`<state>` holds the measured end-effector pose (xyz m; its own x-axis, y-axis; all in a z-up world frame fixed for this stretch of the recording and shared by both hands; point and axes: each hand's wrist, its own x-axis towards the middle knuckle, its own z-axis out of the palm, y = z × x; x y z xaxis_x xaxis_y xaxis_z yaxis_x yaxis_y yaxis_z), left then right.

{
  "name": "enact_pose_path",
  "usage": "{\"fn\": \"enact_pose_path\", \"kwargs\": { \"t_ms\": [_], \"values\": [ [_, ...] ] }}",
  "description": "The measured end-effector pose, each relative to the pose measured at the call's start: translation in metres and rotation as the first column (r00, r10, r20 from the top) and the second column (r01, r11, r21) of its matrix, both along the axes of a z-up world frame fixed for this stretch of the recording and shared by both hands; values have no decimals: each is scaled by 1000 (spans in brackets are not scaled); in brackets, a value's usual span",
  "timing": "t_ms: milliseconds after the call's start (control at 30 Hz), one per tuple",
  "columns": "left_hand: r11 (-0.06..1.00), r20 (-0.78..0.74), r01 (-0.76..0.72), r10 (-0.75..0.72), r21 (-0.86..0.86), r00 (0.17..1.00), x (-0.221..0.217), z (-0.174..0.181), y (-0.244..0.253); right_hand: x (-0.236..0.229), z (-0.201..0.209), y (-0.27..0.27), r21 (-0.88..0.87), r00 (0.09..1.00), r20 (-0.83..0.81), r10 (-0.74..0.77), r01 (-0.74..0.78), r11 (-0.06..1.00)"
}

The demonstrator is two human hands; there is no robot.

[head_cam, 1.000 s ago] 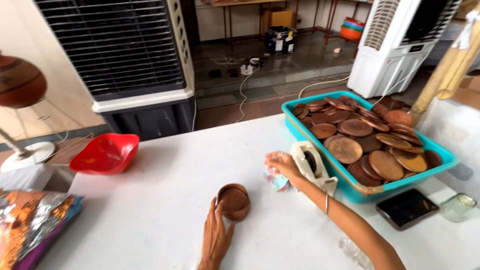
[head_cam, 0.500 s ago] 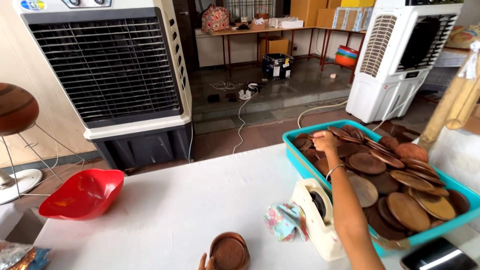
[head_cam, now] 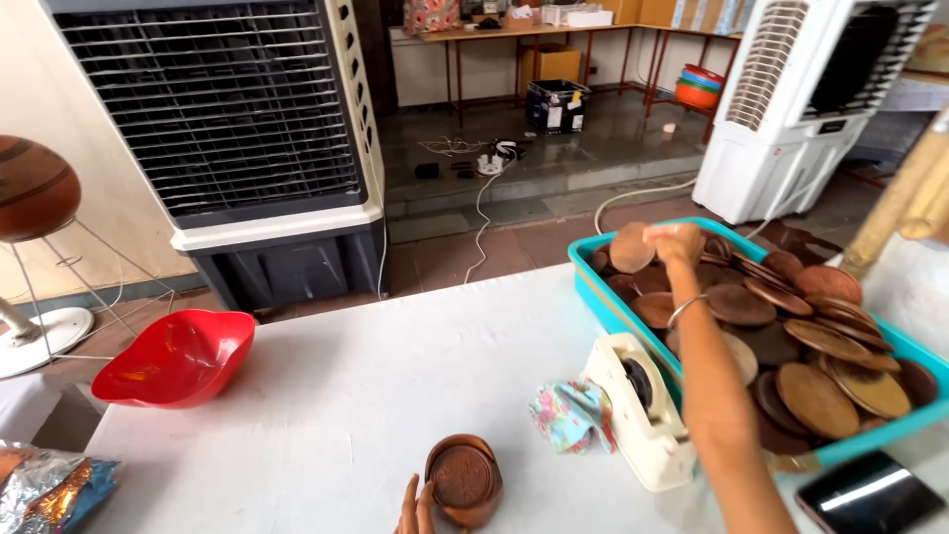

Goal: Cleaning and inspecting circular wooden discs at a table in a workshop environment.

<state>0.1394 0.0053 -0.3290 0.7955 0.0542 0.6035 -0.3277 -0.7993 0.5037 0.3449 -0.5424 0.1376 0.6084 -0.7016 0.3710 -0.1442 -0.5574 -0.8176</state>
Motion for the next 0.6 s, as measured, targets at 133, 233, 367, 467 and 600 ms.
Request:
{"fn": "enact_pose_path", "kwargs": {
  "t_ms": [133, 233, 367, 467, 600],
  "values": [
    [987, -152, 159, -153, 23, 976, -63, 171, 0, -36, 26, -10, -29, 894, 154, 421, -421, 906],
    [978, -234, 208, -200, 7, 951, -100, 237, -1, -127, 58, 80, -136, 852, 255, 457, -437, 889],
    [974, -232, 216, -228, -75, 946, -137, 296, -5, -244, 24, 206, -604, 715, 220, 664, -435, 668],
    [977, -282, 192, -209, -87, 936, -149, 312, -4, -301, -41, 266, -852, 615, 90, 784, -360, 380],
    [973, -219, 208, -224, -98, 950, -150, 314, -6, -323, -119, 296, -945, 528, -29, 849, -291, 149]
  ]
}}
